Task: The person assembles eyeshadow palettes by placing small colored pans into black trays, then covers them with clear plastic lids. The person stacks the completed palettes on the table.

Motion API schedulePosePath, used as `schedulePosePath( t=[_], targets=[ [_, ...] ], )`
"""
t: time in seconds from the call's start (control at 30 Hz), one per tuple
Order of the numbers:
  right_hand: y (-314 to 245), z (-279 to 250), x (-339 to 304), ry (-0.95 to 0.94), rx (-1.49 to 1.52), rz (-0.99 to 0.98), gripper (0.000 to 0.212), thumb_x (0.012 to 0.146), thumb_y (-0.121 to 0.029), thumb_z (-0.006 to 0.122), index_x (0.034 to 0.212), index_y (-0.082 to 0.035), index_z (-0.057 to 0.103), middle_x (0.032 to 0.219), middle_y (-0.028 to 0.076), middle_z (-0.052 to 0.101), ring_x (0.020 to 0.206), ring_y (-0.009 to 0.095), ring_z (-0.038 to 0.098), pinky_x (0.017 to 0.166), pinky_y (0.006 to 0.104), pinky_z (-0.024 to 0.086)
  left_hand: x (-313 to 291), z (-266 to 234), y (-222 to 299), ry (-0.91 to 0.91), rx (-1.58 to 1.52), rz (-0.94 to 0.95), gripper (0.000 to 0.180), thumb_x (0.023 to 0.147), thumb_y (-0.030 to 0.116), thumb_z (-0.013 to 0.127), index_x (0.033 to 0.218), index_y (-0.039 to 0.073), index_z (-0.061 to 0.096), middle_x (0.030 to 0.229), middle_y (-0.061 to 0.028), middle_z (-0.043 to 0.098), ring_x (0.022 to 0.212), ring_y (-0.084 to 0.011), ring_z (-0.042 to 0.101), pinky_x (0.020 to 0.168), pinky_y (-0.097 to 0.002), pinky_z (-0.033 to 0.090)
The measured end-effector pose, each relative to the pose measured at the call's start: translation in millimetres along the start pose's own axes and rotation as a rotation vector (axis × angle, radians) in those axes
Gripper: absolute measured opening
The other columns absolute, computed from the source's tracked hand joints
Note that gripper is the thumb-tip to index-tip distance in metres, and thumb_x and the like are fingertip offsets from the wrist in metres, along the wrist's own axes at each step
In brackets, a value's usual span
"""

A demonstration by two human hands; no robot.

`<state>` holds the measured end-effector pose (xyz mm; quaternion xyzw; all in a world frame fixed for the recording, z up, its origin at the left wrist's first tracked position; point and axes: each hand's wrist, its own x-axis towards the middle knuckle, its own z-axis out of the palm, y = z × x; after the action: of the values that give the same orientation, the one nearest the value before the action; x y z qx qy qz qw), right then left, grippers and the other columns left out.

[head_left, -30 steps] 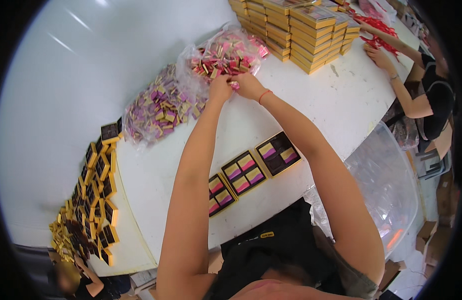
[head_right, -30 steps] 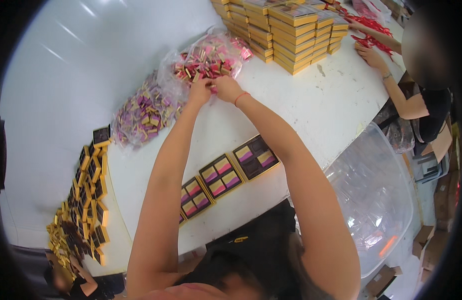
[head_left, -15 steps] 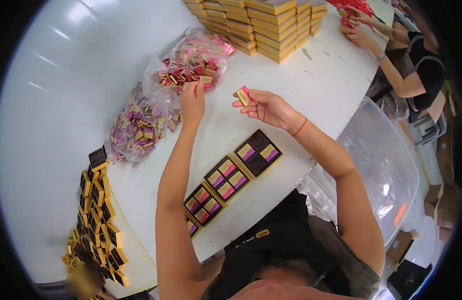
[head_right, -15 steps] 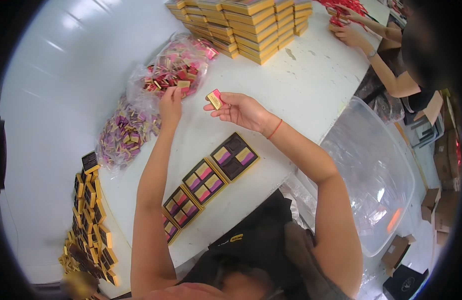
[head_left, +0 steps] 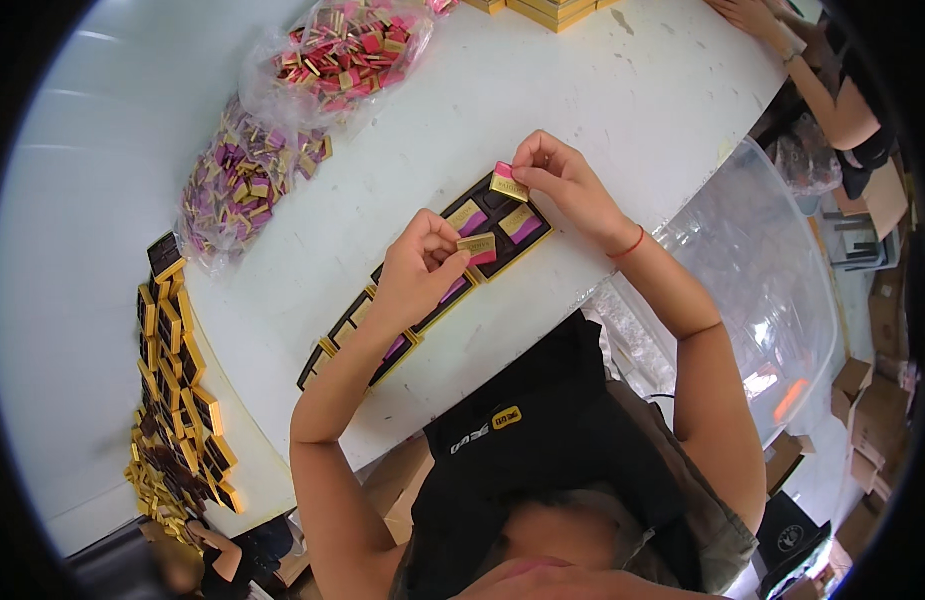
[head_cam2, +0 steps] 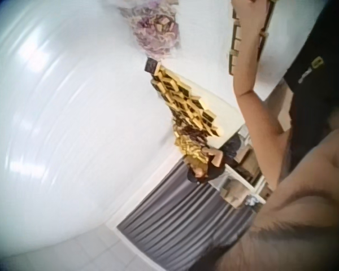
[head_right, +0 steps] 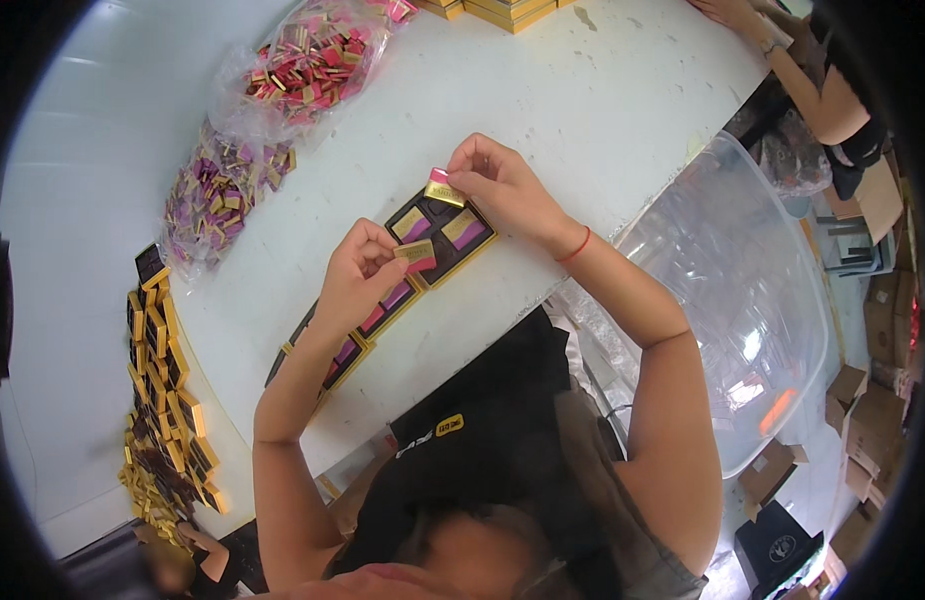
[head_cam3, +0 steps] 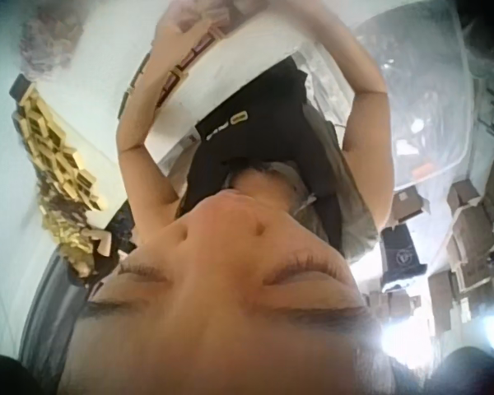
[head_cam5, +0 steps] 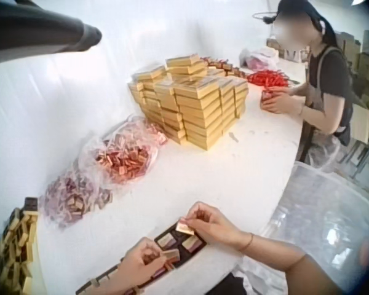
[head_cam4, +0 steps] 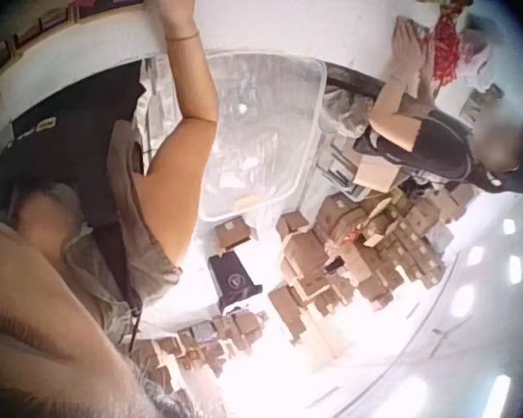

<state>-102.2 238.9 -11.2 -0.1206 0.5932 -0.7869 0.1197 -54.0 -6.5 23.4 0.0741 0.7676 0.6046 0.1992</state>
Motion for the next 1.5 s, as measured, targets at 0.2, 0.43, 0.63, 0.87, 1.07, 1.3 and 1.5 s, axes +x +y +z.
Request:
schedulePosePath(
  t=[0.2,0.43,0.63,0.87,1.07,1.3,1.5],
  targets=[
    [1.3,10.7,-2.1,0.039,0.012,-0.116,0.015,0.098,-0.008,0.058,0.113,-0.005,0.061,0.095,-0.001,0.061,0.091,0.008,0.056,0.083,0.0239,0.044,-4.1,26.4,8.7,0.075,0.027,0.038,0.024,0.090,-0.001,0.063,0.113,0.005,0.057,0.089,-0.0010,0.062,0.075,-0.0062,0.058,0.067,-0.0207,0.045],
    [12.6,3.8,-1.2,0.107,-0.581,-0.323,0.020,0.089,-0.003,0.062,0.109,-0.008,0.064,0.093,0.004,0.069,0.092,0.017,0.065,0.082,0.0321,0.049,-5.9,35.1,-8.1,0.303,0.868,0.560,0.017,0.083,0.008,0.071,0.100,0.008,0.067,0.101,-0.0045,0.064,0.086,-0.0250,0.059,0.075,-0.0368,0.044],
    [13.6,-6.3,0.9,0.004,-0.769,-0.450,0.029,0.091,0.000,0.059,0.118,-0.008,0.067,0.089,0.002,0.066,0.091,0.014,0.061,0.085,0.0304,0.048,-12.8,49.7,-17.2,0.300,0.953,0.685,0.027,0.083,0.013,0.073,0.109,0.007,0.070,0.109,-0.0061,0.064,0.093,-0.0245,0.059,0.080,-0.0367,0.046],
    [5.3,6.0,-7.8,0.082,-0.177,-0.194,0.027,0.095,-0.002,0.058,0.121,-0.009,0.066,0.100,0.002,0.069,0.090,0.010,0.061,0.083,0.0281,0.050,-30.3,64.5,-20.8,0.250,1.113,0.613,0.051,0.085,0.020,0.070,0.130,-0.001,0.057,0.132,-0.0145,0.058,0.116,-0.0289,0.056,0.099,-0.0433,0.042],
    [16.0,-2.5,-3.7,0.055,-0.739,-0.441,0.022,0.087,-0.004,0.067,0.108,-0.009,0.070,0.094,0.007,0.067,0.099,0.023,0.061,0.088,0.0346,0.049,-43.4,79.8,-24.8,0.194,1.144,0.518,0.069,0.087,0.025,0.068,0.145,-0.003,0.041,0.147,-0.0214,0.046,0.138,-0.0349,0.042,0.115,-0.0490,0.030],
    [25.3,-5.4,-2.9,-0.019,-0.902,-0.723,0.026,0.075,-0.005,0.076,0.099,-0.014,0.075,0.107,0.006,0.064,0.109,0.027,0.057,0.093,0.0398,0.046,-42.1,78.2,-34.0,0.185,1.189,0.501,0.070,0.090,0.028,0.065,0.147,-0.002,0.038,0.151,-0.0199,0.042,0.142,-0.0350,0.038,0.117,-0.0499,0.027],
    [1.0,-14.2,-26.8,-0.072,-1.087,-0.746,0.029,0.088,-0.028,0.067,0.111,-0.011,0.071,0.127,0.013,0.058,0.124,0.032,0.049,0.105,0.0449,0.037,-40.5,84.5,-26.8,0.181,1.213,0.518,0.067,0.091,0.026,0.065,0.146,-0.004,0.039,0.150,-0.0215,0.042,0.141,-0.0367,0.038,0.116,-0.0517,0.027]
  ],
)
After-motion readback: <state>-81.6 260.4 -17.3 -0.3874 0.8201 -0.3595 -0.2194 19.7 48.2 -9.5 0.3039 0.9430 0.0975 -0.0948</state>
